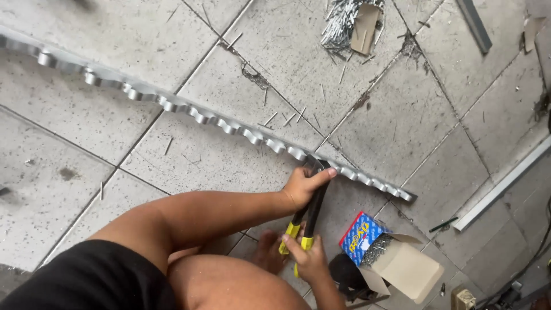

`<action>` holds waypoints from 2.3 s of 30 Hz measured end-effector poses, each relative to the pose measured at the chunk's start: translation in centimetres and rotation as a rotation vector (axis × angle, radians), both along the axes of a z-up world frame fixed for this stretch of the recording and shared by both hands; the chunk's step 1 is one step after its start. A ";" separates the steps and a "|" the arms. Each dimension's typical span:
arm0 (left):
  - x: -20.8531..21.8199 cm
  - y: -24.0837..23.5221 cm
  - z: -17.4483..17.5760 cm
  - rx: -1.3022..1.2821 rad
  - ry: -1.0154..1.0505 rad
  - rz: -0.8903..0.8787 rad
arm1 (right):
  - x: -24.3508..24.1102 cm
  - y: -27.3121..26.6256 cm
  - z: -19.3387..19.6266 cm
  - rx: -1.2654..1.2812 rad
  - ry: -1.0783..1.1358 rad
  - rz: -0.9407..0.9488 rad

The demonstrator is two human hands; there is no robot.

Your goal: Using a manual hand riveter to join aluminum strips together and gathering loose rivets on the floor.

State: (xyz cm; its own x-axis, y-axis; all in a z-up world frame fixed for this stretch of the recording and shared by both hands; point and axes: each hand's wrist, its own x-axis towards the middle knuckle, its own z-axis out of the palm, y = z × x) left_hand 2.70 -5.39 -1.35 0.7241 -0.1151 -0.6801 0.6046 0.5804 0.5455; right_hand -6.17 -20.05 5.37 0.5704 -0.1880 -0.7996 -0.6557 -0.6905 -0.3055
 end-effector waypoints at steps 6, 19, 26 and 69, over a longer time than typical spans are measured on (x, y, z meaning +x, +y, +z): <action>0.1 -0.5 -0.3 -0.113 -0.041 0.107 | 1.0 0.7 -3.7 -0.168 -0.252 0.285; 0.4 -1.0 -2.6 -0.021 -0.262 -0.022 | 6.7 2.7 9.2 -0.112 0.312 0.330; 0.7 -2.0 -1.5 -0.078 0.092 0.062 | 2.1 -0.3 0.0 -0.152 -0.026 0.155; -3.0 10.3 12.1 0.785 -1.055 -1.272 | 10.2 -25.8 -0.2 -0.237 -0.185 0.437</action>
